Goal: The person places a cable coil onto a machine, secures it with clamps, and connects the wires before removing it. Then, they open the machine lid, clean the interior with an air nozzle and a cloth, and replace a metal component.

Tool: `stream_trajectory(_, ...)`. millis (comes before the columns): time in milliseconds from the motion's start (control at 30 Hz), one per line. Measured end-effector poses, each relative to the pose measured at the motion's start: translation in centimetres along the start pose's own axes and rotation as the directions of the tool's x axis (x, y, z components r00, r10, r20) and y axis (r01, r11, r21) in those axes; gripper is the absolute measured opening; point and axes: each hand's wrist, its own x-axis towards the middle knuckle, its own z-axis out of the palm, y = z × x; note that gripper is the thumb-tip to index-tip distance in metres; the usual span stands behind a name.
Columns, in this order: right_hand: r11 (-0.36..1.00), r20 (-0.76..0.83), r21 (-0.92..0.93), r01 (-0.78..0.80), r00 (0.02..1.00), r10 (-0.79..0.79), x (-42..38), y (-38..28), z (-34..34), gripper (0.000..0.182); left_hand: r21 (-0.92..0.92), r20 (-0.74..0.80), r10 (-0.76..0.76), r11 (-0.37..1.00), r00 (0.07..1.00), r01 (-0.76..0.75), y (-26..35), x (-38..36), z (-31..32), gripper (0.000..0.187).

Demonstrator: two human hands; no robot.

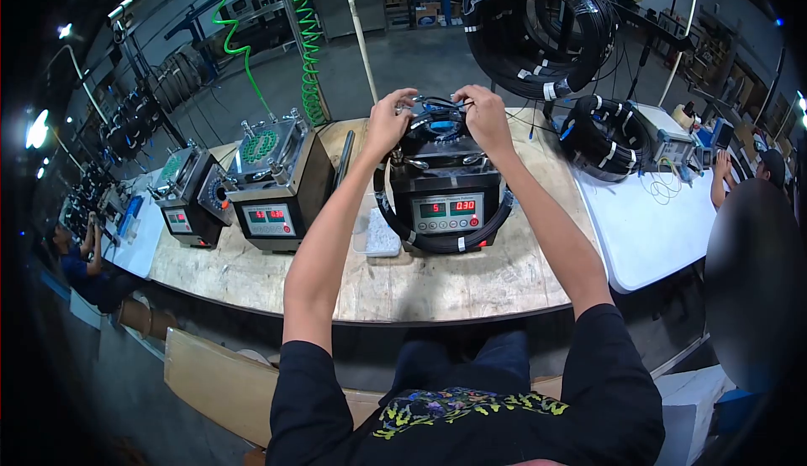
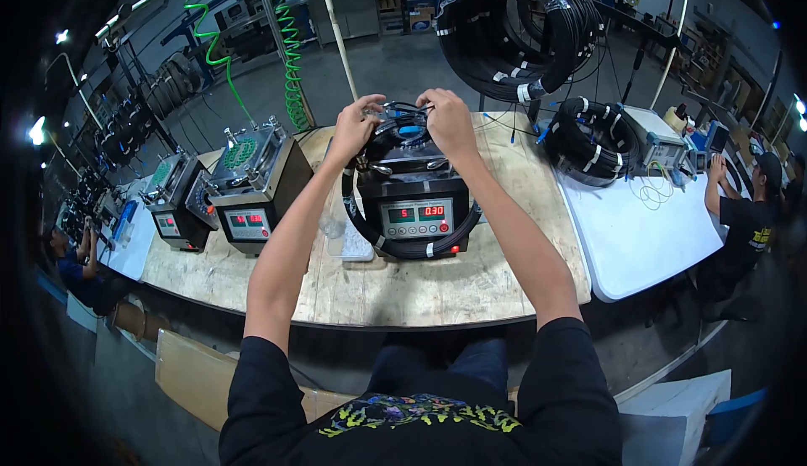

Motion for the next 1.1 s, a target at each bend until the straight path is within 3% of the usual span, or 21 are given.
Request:
stream_trajectory(33,0.999,0.011,0.037,-0.013,1.0,0.012,0.0,-0.1,0.0,0.019,0.119,0.05,0.066,0.99,0.997,-0.072,-0.6,0.8,-0.4,0.036)
stream_trajectory(133,1.0,0.044,-0.014,0.011,0.999,-0.01,-0.3,-1.3,-0.4,0.019,0.209,0.254,0.045,0.973,0.966,-0.1,-0.5,3.3,-1.0,0.037)
stream_trajectory(267,0.997,0.148,0.003,-0.077,0.986,0.076,-0.1,-2.3,-1.0,0.011,0.278,0.305,0.07,0.947,0.95,-0.159,-1.7,5.7,0.2,0.032)
stream_trajectory(367,0.985,0.245,-0.141,-0.094,0.961,0.127,0.3,-3.2,-1.4,0.017,0.268,0.262,-0.003,0.961,0.965,-0.07,-2.7,5.9,1.3,0.029)
stream_trajectory(467,0.986,0.24,-0.091,-0.136,0.958,0.154,0.6,-0.8,-0.2,0.028,0.265,0.182,0.005,0.963,0.983,-0.054,-1.9,5.0,1.4,0.032)
stream_trajectory(500,0.973,0.289,-0.086,-0.213,0.929,0.229,1.0,-1.1,-0.5,0.034,0.289,0.172,-0.026,0.957,0.985,-0.025,-1.8,5.0,1.4,0.03)
stream_trajectory(633,0.977,0.342,-0.143,-0.157,0.919,0.197,1.2,-2.1,-1.1,0.055,0.366,0.136,-0.137,0.927,0.981,0.079,-0.3,4.7,1.4,0.027)
stream_trajectory(733,0.997,0.32,-0.059,-0.042,0.946,0.058,0.5,-2.4,-1.2,0.054,0.386,0.092,-0.19,0.912,0.978,0.14,-0.3,4.5,1.7,0.027)
stream_trajectory(833,0.998,0.305,-0.056,-0.043,0.951,0.058,0.4,-2.8,-1.3,0.053,0.323,0.098,-0.219,0.93,0.971,0.177,-1.2,4.5,1.8,0.028)
stream_trajectory(933,0.991,0.33,-0.098,-0.095,0.936,0.122,0.6,-3.3,-1.7,0.047,0.266,0.127,-0.19,0.952,0.974,0.151,-1.7,4.4,1.7,0.031)
stream_trajectory(1033,0.979,0.278,0.091,-0.184,0.948,0.152,0.7,-1.6,-0.8,0.042,0.259,0.132,-0.151,0.959,0.98,0.113,-2.2,4.5,1.8,0.033)
stream_trajectory(1100,0.969,0.329,0.05,-0.242,0.92,0.213,1.3,-0.6,-0.6,0.039,0.255,0.148,-0.147,0.961,0.978,0.106,-2.3,4.6,1.8,0.034)
